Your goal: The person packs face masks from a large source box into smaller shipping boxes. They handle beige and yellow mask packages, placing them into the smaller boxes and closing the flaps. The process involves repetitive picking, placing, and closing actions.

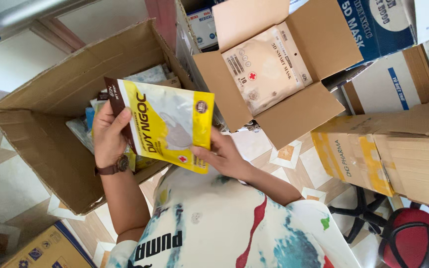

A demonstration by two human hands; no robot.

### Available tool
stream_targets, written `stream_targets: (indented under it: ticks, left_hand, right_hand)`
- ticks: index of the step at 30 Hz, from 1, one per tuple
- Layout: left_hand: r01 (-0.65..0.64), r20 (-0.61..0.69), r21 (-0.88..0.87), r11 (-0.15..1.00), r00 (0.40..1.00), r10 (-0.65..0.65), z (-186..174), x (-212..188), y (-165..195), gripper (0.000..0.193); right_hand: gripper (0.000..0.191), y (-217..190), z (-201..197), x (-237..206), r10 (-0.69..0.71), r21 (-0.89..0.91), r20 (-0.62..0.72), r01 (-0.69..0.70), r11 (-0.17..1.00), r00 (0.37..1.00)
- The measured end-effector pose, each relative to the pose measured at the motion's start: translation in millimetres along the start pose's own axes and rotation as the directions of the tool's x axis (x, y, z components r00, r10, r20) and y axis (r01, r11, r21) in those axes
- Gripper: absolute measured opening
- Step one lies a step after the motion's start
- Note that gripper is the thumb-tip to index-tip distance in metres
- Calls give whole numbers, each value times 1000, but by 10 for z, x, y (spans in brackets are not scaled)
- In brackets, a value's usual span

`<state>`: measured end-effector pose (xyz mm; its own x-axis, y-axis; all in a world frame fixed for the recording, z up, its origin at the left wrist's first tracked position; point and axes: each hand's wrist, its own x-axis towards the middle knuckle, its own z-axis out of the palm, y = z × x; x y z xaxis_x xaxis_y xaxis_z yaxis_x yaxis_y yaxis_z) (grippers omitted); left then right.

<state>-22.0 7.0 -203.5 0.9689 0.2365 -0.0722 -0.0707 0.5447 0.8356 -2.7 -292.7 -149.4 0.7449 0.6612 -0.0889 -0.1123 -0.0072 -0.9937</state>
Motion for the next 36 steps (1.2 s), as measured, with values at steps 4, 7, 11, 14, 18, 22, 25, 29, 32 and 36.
stream_targets:
  ticks: [4,7,11,14,18,22,25,29,32,36]
  left_hand:
    - [-18,128,93,995,992,6,439,6,131,30]
    - [-91,313,271,958,950,2,783,79,176,28]
    - [-139,438,312,940,899,-12,1122,203,203,29]
    - [-146,426,350,925,905,-18,1208,234,232,28]
    - [-173,436,408,896,900,-24,1211,230,201,25]
    - [-203,416,479,854,909,-18,1163,189,146,23]
    - [-189,405,469,863,914,-20,1129,174,114,23]
    - [-141,364,484,864,930,-53,1096,160,88,24]
    - [-136,346,488,862,937,-48,1097,145,79,24]
    - [-151,333,504,851,942,-30,1121,119,89,24]
  right_hand:
    - [58,-398,-420,-167,-189,-59,-140,182,981,972]
    - [59,-734,-978,-263,-163,-233,-452,60,971,877]
    - [49,-1019,-1821,-80,-309,-232,-488,220,948,816]
    - [47,-1028,-2331,74,-187,-88,-474,164,982,861]
    - [44,-757,-2651,259,-69,-21,-435,67,998,898]
    - [46,-548,-2692,385,32,-4,-382,-37,999,924]
    - [48,-543,-2644,457,74,-267,-401,-194,944,913]
    - [47,-668,-2475,349,-108,-831,-442,-361,424,891]
    - [43,-738,-2220,255,-217,-958,-261,-223,182,941]
    - [66,-726,-1800,475,-158,-999,54,53,-6,986]
